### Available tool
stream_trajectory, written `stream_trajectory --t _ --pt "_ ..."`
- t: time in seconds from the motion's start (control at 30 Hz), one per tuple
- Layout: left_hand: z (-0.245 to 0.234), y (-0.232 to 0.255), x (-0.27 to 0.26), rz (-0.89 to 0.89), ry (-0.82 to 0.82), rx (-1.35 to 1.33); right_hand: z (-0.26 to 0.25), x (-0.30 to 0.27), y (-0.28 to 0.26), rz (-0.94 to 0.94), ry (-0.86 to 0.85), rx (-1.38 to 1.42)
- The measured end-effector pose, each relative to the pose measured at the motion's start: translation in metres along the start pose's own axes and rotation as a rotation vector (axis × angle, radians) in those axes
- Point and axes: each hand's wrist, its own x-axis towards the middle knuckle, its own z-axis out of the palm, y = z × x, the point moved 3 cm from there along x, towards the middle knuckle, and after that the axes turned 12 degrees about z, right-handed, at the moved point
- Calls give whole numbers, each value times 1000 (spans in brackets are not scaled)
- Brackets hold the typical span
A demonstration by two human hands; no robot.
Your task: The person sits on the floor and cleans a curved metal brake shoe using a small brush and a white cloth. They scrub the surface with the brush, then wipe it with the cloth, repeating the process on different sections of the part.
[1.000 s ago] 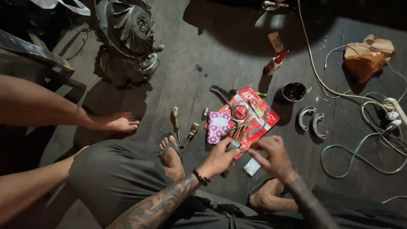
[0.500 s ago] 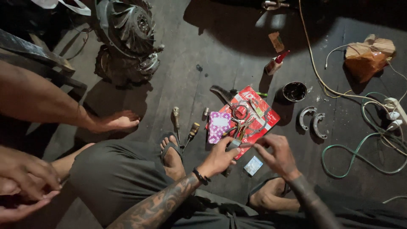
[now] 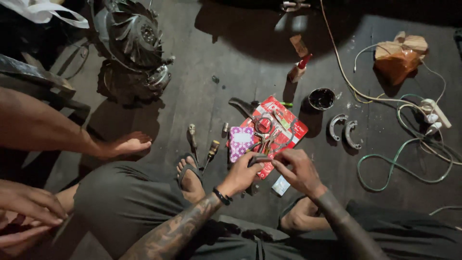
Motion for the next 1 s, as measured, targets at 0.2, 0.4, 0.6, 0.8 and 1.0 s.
stream_trajectory --t 0.2,0.4,0.6,0.8,1.0 --pt "0 16 -13 -7 -34 -109 -16 -2 57 250 85 -12" --pt "-1 4 -12 -56 3 -154 9 -11 50 245 -16 -140" --pt "9 -19 -3 -45 -19 -189 -1 -1 40 378 -7 -35" --pt "2 10 -6 20 -41 -54 -5 4 51 455 -13 -319" --pt "5 32 -1 104 -89 194 40 -3 34 347 -188 351"
